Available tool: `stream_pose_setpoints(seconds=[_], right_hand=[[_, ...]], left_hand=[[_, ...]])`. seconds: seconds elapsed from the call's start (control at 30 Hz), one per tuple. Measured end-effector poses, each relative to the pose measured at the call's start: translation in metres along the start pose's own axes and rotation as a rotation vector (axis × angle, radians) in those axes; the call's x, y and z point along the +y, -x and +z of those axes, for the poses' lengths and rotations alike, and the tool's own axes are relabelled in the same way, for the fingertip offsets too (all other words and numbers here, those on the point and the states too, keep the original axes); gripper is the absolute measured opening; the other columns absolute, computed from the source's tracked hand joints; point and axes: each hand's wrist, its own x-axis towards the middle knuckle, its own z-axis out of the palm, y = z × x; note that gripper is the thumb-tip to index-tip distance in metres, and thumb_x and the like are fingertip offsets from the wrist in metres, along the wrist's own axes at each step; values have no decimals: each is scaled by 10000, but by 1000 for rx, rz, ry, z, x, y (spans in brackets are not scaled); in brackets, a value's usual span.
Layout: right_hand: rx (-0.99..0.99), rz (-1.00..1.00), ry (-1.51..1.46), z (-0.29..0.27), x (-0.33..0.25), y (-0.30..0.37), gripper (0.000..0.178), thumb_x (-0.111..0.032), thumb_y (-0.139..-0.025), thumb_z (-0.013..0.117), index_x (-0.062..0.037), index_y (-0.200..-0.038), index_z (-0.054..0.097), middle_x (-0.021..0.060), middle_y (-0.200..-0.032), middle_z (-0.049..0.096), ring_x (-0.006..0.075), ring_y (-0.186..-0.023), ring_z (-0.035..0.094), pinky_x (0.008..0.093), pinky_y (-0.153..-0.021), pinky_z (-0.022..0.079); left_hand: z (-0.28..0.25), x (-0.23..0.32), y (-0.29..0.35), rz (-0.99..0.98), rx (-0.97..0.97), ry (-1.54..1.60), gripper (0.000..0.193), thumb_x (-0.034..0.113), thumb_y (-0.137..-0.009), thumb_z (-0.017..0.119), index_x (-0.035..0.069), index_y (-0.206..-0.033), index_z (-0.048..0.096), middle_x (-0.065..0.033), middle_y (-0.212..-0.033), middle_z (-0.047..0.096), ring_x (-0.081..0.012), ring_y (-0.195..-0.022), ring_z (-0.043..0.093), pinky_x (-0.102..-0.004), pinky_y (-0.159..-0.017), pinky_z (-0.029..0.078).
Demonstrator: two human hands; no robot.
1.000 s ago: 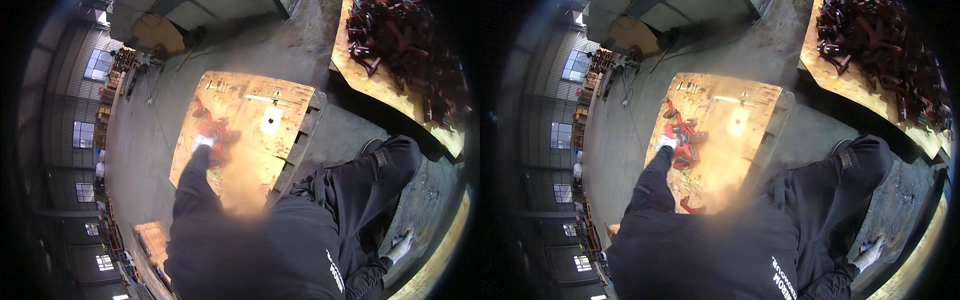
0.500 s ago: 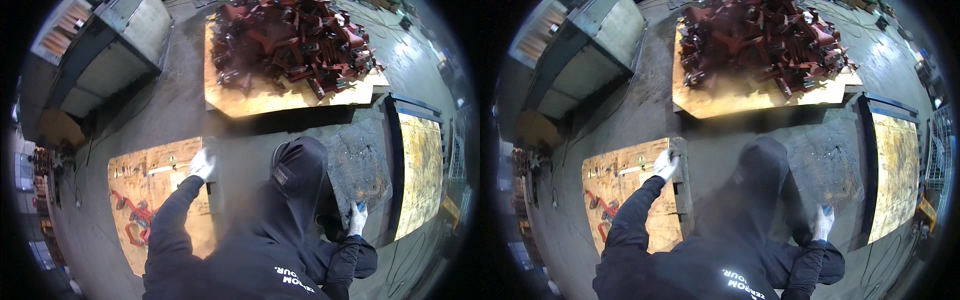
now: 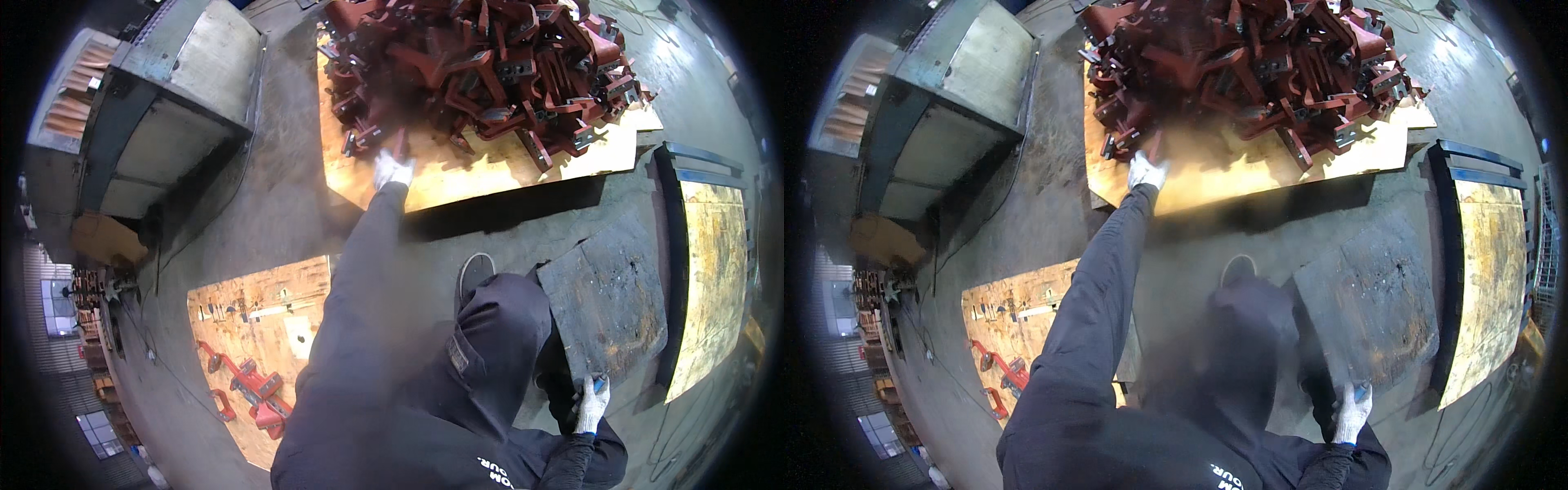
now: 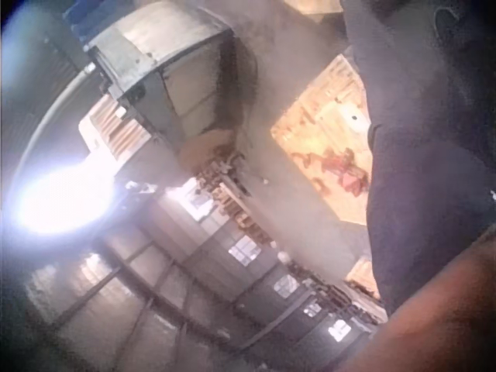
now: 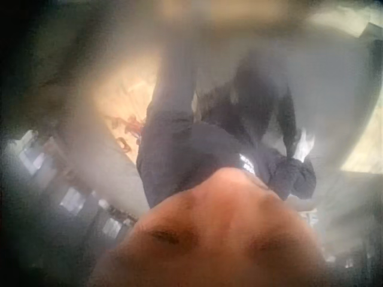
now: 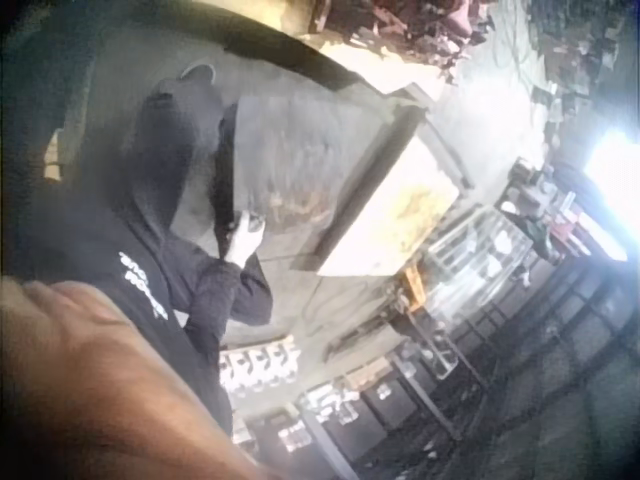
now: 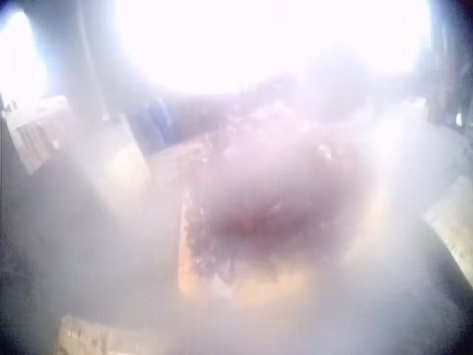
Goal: The person sits on the floor and uses a handheld angle grinder to smooth the surfaces of red metal parts. They pick up each part from a pile, grind it, and place it back down, repeating this process throughout the clip.
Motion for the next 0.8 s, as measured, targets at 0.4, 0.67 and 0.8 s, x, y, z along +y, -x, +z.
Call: stream_pose_setpoints(seconds=[0.4, 0.67, 0.8], right_hand=[[-82, 110, 110, -20, -70, 19, 532, -304, -846, 671, 44, -1224, 529, 179, -1040, 665, 291, -991, 623, 365, -864, 486], [67, -515, 65, -4, -82, 44, 310, -210, -810, 676, -27, -1055, 624, 133, -954, 693, 220, -905, 664, 326, -809, 510], [-35, -726, -104, -17, -149, 91, 487, -200, -812, 667, -35, -1260, 573, 169, -1197, 631, 277, -1128, 597, 365, -979, 463]], left_hand=[[-27, -91, -81, 183, 77, 92, 288, 266, -897, 596, -19, -885, 637, -98, -763, 656, -213, -608, 604, -355, -577, 491], [-172, 108, 69, 833, -173, 420, 208, 176, -937, 557, -11, -1009, 614, -110, -894, 671, -223, -772, 621, -353, -715, 506], [-224, 225, 205, 1394, -309, 106, 94, 127, -874, 610, 62, -942, 617, -186, -858, 641, -386, -827, 621, -442, -711, 491]])
